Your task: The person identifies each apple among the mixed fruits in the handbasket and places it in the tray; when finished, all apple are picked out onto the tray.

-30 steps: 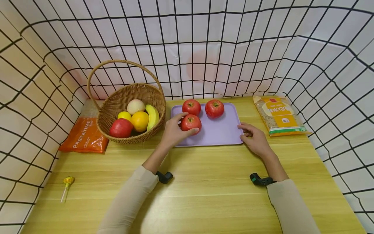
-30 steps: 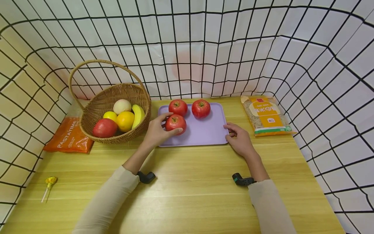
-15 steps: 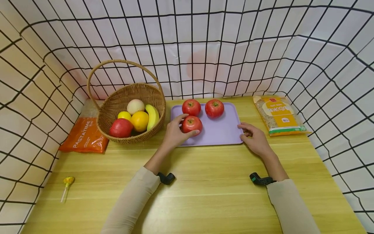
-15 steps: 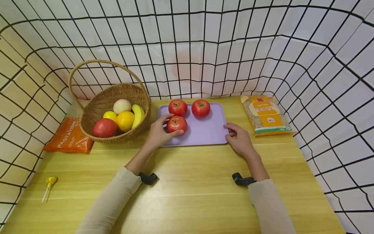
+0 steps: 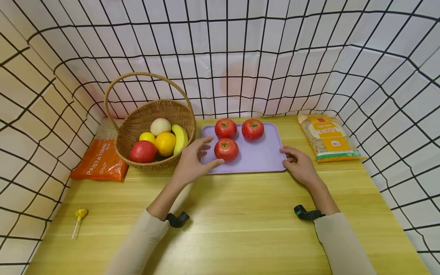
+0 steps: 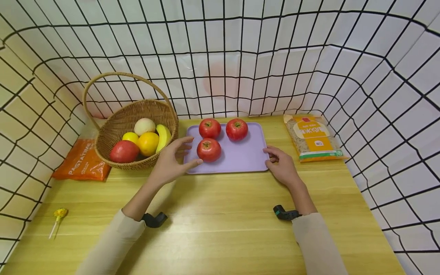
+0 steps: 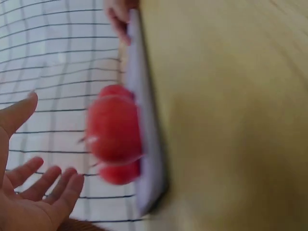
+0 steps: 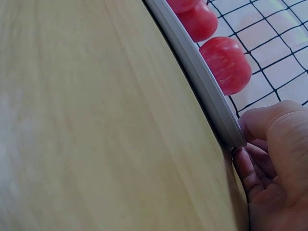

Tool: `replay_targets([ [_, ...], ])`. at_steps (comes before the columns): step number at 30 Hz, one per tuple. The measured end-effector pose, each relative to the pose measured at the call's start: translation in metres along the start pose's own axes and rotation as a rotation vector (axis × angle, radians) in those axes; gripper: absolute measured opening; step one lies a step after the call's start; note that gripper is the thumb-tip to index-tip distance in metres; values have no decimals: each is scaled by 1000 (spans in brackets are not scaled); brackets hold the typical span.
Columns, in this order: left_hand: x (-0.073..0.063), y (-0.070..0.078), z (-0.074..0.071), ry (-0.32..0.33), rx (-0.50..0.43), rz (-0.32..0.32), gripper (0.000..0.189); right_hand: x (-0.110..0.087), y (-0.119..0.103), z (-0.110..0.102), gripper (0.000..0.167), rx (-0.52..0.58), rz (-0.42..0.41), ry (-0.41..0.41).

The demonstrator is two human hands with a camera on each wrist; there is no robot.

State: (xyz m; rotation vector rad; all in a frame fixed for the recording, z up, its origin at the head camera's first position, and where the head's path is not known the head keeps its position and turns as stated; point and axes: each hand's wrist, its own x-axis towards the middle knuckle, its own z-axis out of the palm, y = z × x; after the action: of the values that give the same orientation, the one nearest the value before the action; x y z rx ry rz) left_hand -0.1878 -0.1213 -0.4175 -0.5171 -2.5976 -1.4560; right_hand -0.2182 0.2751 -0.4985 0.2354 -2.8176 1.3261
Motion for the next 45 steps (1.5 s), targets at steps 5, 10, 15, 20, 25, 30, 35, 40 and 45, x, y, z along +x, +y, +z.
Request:
replay_targets([
  [5, -9, 16, -40, 78, 61, 112, 63, -1, 2, -1, 40, 5, 5, 5],
  [10, -17, 11, -86, 216, 253, 125, 60, -2, 3, 0, 40, 3, 9, 2],
  [15, -28, -4, -122, 252, 428, -35, 71, -3, 3, -1, 40, 5, 17, 3],
  [20, -37, -14, -151, 195, 508, -173, 79, -3, 2, -2, 41, 16, 16, -3],
  [25, -41, -22, -172, 102, 495, -246, 81, -3, 2, -1, 41, 13, 13, -7],
  [30, -39, -26, -179, 15, 541, -263, 84, -3, 3, 0, 40, 14, 1, 0],
  [35, -37, -33, -179, -34, 593, -276, 87, -2, 4, 0, 40, 9, -1, 1],
  [40, -35, -37, -179, -71, 625, -272, 86, -1, 5, 1, 40, 10, -3, -1],
  [45, -33, -37, -180, -124, 666, -250, 83, 0, 5, 1, 40, 12, -2, -3],
])
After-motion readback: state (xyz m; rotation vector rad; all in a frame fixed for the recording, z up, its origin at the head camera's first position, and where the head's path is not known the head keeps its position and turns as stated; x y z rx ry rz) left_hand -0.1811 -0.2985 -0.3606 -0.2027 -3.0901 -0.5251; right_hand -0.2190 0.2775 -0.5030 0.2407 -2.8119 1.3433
